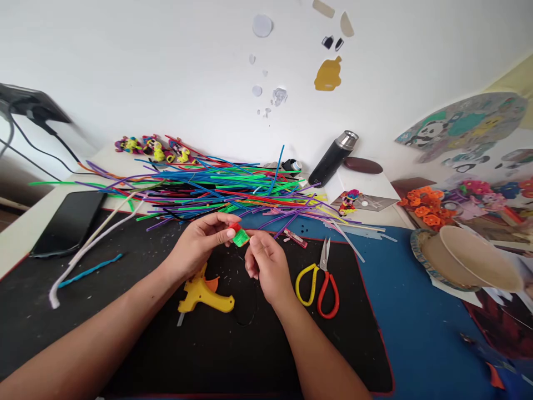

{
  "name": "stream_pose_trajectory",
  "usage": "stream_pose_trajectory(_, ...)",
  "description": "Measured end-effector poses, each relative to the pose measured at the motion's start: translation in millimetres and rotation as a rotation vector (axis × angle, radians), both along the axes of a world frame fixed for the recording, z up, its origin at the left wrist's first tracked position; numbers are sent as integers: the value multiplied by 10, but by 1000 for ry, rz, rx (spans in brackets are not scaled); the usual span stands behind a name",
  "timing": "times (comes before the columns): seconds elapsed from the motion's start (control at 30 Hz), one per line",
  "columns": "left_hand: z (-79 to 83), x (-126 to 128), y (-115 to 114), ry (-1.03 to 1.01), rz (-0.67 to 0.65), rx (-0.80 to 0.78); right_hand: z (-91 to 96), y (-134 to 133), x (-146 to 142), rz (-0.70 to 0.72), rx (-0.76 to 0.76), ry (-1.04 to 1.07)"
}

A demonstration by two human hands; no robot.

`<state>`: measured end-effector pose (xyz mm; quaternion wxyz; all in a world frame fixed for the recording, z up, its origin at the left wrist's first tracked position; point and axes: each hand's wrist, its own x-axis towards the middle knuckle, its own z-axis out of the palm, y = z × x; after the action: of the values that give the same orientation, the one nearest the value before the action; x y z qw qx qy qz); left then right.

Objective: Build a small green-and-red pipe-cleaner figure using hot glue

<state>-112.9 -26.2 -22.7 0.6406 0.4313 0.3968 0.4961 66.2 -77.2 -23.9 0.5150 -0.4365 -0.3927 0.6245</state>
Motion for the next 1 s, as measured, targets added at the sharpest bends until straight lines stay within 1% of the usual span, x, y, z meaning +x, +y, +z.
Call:
stream_pose_trajectory(0.17,-4,32,5,-82,-11,-44,-8,-4,-9,18,-27,-21)
stream_pose_trajectory(0.37,-53,-23,43,-230,-146,-144,-4,-4,-16,-28,-42,34)
stream_pose_trajectory(0.53,-63,-44,44,-227,-212,-225,-1,-13,-15,-37,-31,46)
stream_pose_trajectory(0.63,-64,-23,26,-218,-252,-239,-4,-18,-24,-18,-20,34)
stream_pose_trajectory(0.7,-68,-10,17,-231,-253,-229,-2,-19,-27,-2,-17,17)
stream_pose_trajectory(0.8,-55,-13,17,-256,-216,-202,11,-19,-17,7,-5,-19)
stream_pose_trajectory(1.0,73,-110,65,-300,-159,-101,20,-44,4,-41,45,-96)
